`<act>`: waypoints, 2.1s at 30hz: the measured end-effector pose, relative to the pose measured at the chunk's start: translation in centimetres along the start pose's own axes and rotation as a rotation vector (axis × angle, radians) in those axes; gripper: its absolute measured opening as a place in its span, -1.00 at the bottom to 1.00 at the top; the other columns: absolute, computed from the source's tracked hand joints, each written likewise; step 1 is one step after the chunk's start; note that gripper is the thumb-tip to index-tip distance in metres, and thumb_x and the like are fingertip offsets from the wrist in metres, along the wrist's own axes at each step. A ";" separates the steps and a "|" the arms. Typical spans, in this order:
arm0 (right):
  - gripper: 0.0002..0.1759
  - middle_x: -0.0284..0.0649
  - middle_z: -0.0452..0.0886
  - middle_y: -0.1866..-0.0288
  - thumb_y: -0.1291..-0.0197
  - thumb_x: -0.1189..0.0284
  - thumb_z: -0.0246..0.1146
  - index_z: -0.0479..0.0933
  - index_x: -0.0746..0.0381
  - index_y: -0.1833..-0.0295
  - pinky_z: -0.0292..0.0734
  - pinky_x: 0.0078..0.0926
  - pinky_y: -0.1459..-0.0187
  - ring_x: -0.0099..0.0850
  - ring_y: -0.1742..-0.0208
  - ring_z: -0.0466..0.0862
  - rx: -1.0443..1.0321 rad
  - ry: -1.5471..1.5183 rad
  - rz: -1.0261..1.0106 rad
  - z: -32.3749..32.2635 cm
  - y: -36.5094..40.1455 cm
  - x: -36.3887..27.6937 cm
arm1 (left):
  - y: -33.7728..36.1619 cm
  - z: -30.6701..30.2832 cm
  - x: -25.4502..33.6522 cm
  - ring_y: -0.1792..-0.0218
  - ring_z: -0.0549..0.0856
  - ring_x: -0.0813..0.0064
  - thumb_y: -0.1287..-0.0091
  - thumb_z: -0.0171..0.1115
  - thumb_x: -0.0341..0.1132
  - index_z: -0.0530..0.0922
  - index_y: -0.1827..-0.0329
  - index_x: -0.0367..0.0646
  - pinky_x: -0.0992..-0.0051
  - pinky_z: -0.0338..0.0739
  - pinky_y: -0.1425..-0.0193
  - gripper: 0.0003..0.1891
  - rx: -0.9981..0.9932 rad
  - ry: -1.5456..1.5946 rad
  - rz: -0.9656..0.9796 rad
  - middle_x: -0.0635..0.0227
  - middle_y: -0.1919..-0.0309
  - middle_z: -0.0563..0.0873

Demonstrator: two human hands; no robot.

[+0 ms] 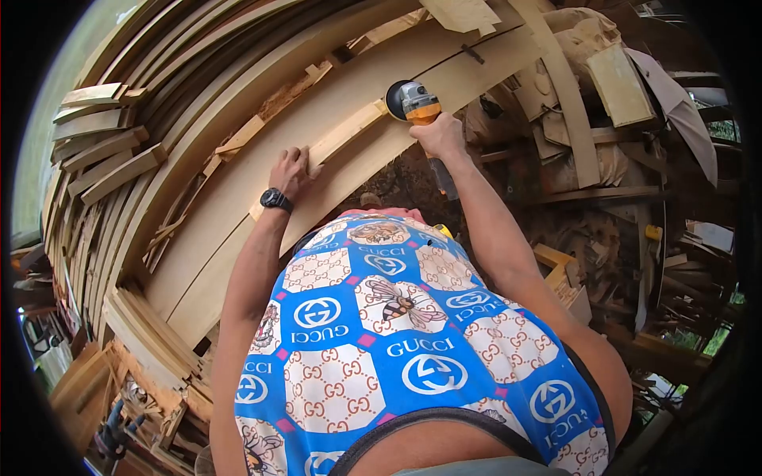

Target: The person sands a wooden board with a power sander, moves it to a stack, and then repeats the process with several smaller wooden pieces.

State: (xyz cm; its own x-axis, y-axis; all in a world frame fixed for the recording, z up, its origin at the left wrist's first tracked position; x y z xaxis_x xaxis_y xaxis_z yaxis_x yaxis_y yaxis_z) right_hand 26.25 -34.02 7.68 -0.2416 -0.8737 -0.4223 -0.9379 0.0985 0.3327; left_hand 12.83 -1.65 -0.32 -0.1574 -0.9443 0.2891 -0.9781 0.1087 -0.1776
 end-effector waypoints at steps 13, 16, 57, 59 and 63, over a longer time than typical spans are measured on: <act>-0.34 0.30 0.79 0.04 0.14 0.07 0.49 0.76 0.46 0.09 0.72 -0.11 -0.15 0.09 -0.07 0.83 0.072 -0.128 -0.014 -1.4 0.5 0.0 | -1.1 -0.5 -1.8 0.04 0.75 0.02 -0.46 0.32 -0.05 0.62 0.02 -0.14 0.06 0.67 0.02 -0.68 -0.184 0.031 -0.143 0.10 0.12 0.76; -0.34 0.29 0.79 0.05 0.13 0.07 0.49 0.76 0.45 0.08 0.72 -0.11 -0.14 0.09 -0.06 0.83 0.036 -0.149 -0.045 -1.2 1.0 -1.3 | -1.2 -0.5 -0.7 0.02 0.76 0.01 -0.46 0.30 -0.07 0.61 0.04 -0.16 0.05 0.68 0.02 -0.69 -0.105 0.024 -0.173 0.08 0.12 0.77; -0.41 0.20 0.81 0.09 0.08 0.11 0.48 0.76 0.39 0.06 0.72 -0.09 -0.12 0.11 -0.03 0.82 0.059 -0.053 -0.088 0.4 0.3 -4.1 | -2.0 -1.5 -0.7 0.03 0.78 0.01 -0.50 0.29 0.13 0.63 0.09 -0.20 0.06 0.69 0.02 -0.52 -0.199 0.026 -0.254 0.04 0.15 0.78; -0.41 0.21 0.81 0.09 0.09 0.10 0.48 0.76 0.39 0.07 0.72 -0.09 -0.11 0.11 -0.03 0.82 0.091 -0.054 -0.080 -0.4 0.0 -3.4 | -1.7 -1.0 -1.0 0.03 0.78 0.02 -0.48 0.31 0.15 0.62 0.08 -0.21 0.07 0.70 0.01 -0.50 -0.186 0.027 -0.249 0.06 0.13 0.77; -0.35 0.25 0.80 0.07 0.13 0.07 0.49 0.76 0.44 0.09 0.72 -0.09 -0.13 0.09 -0.05 0.83 0.102 -0.055 -0.001 -1.5 -0.2 -2.1 | -1.7 -2.0 -0.9 0.03 0.79 0.03 -0.38 0.40 0.18 0.62 0.07 -0.20 0.09 0.70 0.02 -0.47 -0.170 0.014 -0.242 0.10 0.06 0.73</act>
State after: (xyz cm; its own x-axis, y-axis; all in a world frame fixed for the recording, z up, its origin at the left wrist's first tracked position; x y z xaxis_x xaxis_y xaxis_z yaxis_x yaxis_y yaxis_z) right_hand 27.29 -32.90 9.80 -0.2517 -0.8464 -0.4693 -0.9579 0.1486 0.2457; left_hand 14.39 -0.38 1.60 0.0829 -0.9446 0.3174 -0.9960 -0.0680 0.0577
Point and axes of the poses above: each hand's wrist, its own y-axis away from the middle knuckle, its own z-axis out of the palm, x = y × z, the point moved 6 cm from there along -y, towards the middle knuckle
